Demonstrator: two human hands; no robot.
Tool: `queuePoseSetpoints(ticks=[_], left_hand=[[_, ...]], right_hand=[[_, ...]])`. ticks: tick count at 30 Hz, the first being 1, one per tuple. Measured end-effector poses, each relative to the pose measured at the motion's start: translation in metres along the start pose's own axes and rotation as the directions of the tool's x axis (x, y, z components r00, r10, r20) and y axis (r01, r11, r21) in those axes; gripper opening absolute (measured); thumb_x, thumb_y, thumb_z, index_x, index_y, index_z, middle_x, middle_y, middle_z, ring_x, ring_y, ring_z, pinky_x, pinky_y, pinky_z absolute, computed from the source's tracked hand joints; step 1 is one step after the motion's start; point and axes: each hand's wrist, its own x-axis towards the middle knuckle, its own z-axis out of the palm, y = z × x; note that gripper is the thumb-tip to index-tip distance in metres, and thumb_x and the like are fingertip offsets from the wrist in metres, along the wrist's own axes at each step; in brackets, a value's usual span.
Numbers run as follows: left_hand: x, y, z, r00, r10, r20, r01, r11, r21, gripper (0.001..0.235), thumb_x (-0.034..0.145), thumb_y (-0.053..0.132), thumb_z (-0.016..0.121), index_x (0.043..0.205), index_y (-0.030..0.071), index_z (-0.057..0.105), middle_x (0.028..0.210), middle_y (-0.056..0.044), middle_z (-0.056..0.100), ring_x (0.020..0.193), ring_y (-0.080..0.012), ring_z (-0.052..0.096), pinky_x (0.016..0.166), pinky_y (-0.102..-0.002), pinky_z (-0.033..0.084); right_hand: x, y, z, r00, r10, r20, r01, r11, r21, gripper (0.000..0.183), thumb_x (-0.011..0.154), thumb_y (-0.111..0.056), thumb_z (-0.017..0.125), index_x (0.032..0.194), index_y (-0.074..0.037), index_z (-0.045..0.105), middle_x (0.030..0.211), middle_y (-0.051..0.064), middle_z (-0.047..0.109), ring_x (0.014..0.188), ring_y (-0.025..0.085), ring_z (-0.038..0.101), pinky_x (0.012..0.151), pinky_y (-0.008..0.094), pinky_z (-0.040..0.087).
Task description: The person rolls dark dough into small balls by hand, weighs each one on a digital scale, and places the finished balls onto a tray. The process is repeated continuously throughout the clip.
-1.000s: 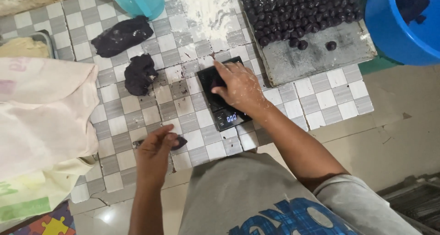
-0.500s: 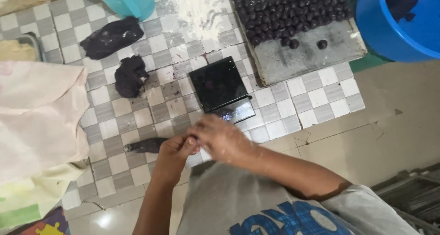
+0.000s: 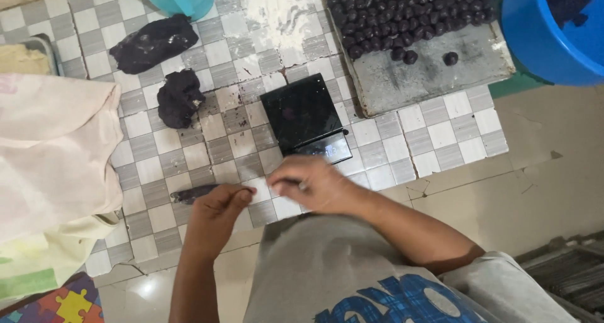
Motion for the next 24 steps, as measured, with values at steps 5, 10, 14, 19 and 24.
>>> queuePoseSetpoints(ticks=[5, 10, 14, 19, 24], left_hand=[[-0.013, 0.009, -0.001, 0.992, -0.080, -0.100, 0.060, 0.981, -0.182, 0.023, 0.086, 0.012, 0.060, 0.104, 0.000, 0.067, 0.082, -0.013, 0.066, 0.077, -0.0187, 0.058, 0.071, -0.034, 0.051], [-0.003, -0.022, 0.009, 0.991, -0.072, -0.110, 0.023, 0.921, -0.390, 0.027, 0.086, 0.003, 0.056, 0.112, -0.003, 0.061, 0.086, -0.014, 0.062, 0.083, -0.0207, 0.060, 0.081, -0.035, 0.051], [0.000, -0.028, 0.008, 0.985, -0.149, -0.085, 0.099, 0.900, -0.425, 0.020, 0.091, 0.004, 0.049, 0.103, 0.000, 0.064, 0.083, -0.017, 0.061, 0.077, -0.0253, 0.062, 0.077, -0.037, 0.051], [-0.001, -0.036, 0.010, 0.987, -0.152, -0.046, 0.107, 0.851, -0.514, 0.020, 0.092, 0.011, 0.049, 0.103, -0.001, 0.061, 0.085, -0.016, 0.061, 0.079, -0.0244, 0.064, 0.074, -0.034, 0.051], [-0.003, -0.038, 0.012, 0.990, -0.142, -0.015, 0.112, 0.840, -0.531, 0.020, 0.088, 0.012, 0.054, 0.100, -0.002, 0.062, 0.096, -0.016, 0.066, 0.082, -0.0226, 0.067, 0.072, -0.030, 0.052]], right_hand=[[0.014, -0.013, -0.048, 0.958, 0.208, -0.198, -0.031, 0.761, 0.648, 0.027, 0.085, 0.001, 0.052, 0.111, -0.001, 0.059, 0.111, 0.018, 0.062, 0.094, 0.025, 0.065, 0.076, 0.033, 0.059], [0.004, 0.029, -0.077, 0.901, 0.330, -0.280, 0.054, 0.556, 0.829, 0.028, 0.087, -0.011, 0.058, 0.110, 0.005, 0.057, 0.078, 0.023, 0.057, 0.056, 0.022, 0.055, 0.048, 0.029, 0.052], [0.014, 0.011, -0.074, 0.866, 0.362, -0.345, 0.013, 0.674, 0.738, 0.051, 0.087, -0.055, 0.045, 0.057, -0.014, 0.049, 0.041, -0.001, 0.036, 0.030, 0.008, 0.033, 0.031, 0.018, 0.030], [0.014, 0.048, -0.069, 0.863, 0.089, -0.497, -0.135, 0.989, -0.057, 0.021, 0.093, -0.025, 0.058, 0.080, -0.009, 0.061, 0.063, 0.005, 0.057, 0.053, 0.012, 0.051, 0.051, 0.025, 0.042], [0.029, 0.060, -0.038, 0.935, 0.141, -0.324, -0.350, 0.491, -0.798, 0.014, 0.081, -0.030, 0.064, 0.086, -0.017, 0.064, 0.113, 0.005, 0.064, 0.122, 0.033, 0.047, 0.099, 0.063, 0.023]])
